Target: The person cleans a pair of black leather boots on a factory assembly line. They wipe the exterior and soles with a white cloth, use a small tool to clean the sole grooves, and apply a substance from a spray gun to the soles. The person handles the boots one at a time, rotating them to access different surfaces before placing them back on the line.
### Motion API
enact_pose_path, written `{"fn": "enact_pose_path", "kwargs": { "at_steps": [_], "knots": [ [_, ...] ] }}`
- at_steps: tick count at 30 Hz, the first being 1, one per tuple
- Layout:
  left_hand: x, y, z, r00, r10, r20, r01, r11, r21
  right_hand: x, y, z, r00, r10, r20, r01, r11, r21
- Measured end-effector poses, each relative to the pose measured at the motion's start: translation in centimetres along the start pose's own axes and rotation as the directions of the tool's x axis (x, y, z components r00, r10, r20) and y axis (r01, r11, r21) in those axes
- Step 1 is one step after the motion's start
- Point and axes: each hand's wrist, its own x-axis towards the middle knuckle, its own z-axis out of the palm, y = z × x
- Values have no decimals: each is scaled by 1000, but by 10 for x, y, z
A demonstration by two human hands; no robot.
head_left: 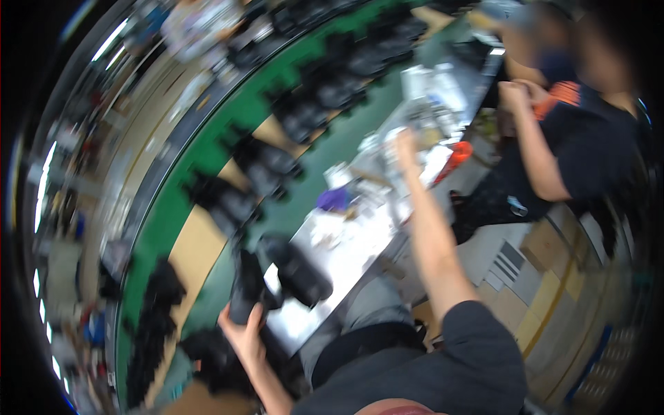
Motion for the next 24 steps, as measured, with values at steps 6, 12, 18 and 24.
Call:
{"fn": "enact_pose_path", "kwargs": {
  "at_steps": [6,12,18,24],
  "knots": [
    [-14,-11,-11,936,253,-246,-219,963,155,-81,-312,-125,736,-238,634,-435,550,712],
    [-16,0,16,801,576,-164,-471,775,422,-188,-459,-172,416,-465,782,-793,236,562],
    [-26,9,18,706,708,24,-504,479,719,-197,-470,-158,383,-418,824,-842,209,498],
    [-17,12,9,748,634,197,-486,322,812,-208,-483,-139,507,-269,819,-773,278,570]
  ]
}}
